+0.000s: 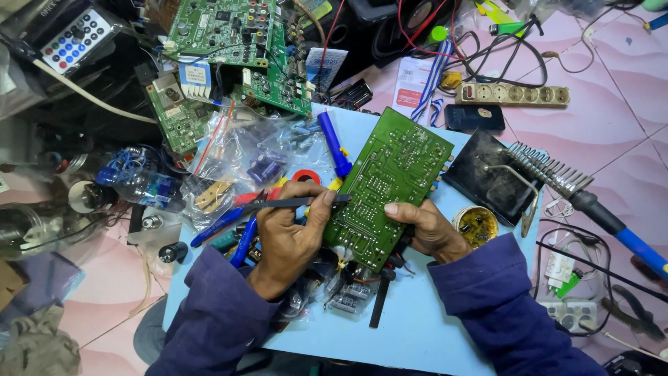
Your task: A person is inspecting and repairing a circuit board using a probe and pliers at a dedicated workspace.
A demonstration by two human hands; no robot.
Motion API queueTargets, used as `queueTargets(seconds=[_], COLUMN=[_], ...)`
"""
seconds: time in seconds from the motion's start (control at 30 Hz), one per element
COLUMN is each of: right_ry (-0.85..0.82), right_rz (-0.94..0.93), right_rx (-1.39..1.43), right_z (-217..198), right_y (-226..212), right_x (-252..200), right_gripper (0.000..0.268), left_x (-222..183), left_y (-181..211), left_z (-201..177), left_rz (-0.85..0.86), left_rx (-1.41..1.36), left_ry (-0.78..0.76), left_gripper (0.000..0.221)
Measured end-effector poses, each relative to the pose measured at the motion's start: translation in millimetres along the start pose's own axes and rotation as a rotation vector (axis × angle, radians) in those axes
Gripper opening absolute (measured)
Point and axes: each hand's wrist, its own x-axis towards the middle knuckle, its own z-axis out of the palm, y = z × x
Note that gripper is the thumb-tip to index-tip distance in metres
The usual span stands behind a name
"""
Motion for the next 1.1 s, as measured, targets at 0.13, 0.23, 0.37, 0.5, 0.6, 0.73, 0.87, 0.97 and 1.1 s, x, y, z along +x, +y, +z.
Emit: queueTargets(seconds=[0.13, 0.23, 0.37, 0.5, 0.6, 0.73, 0.87, 0.97, 1.1], right_ry=[0.001, 0.004, 0.007, 0.019, 0.057, 0.079, 0.108, 0.124, 0.167], right_rz=[0.003, -0.001, 0.0, 0.001, 0.015, 0.021, 0.026, 0.021, 0.021], right_rx=[-0.004, -0.01, -0.017, -0.016, -0.041, -0.047, -0.058, -0.063, -0.083], right_z=[-1.9, -2.7, -5.4, 2.3, -12.2, -12.9, -20.7, 0.6, -51.8], right_y=[2.0, 2.8, 3.2, -0.4, 9.8, 12.0, 18.8, 8.5, 35.6], right_x=[-1.2, -1.1, -3.6, -3.5, -7.7, -10.4, -13.1, -10.7, -18.4], right_gripper=[0.054, 0.054, 0.053, 0.055, 0.051, 0.051, 0.051, 0.051, 0.052], left_x=[-0.7, -0.6, -1.2, -0.9, -1.5, -0.5, -0.4, 1.5, 1.4], left_y=[-1.2, -1.1, -1.5, -2.2, -2.9, -2.7, -2.2, -1.7, -4.1], left_z=[0.6, 0.3, -0.2, -1.3, -1.5, -1.2, -0.8, -1.4, 0.0], left_rz=[0.0, -0.004, -0.011, -0.022, -0.024, -0.027, -0.034, -0.029, -0.017], left_rx=[0.001, 0.013, 0.014, 0.015, 0.016, 0.018, 0.031, 0.041, 0.057], left_ry=[0.003, -0.003, -0.001, 0.007, 0.001, 0.003, 0.003, 0.002, 0.001], left_gripper=[0.005, 0.006, 0.007, 0.008, 0.008, 0.008, 0.009, 0.01, 0.01])
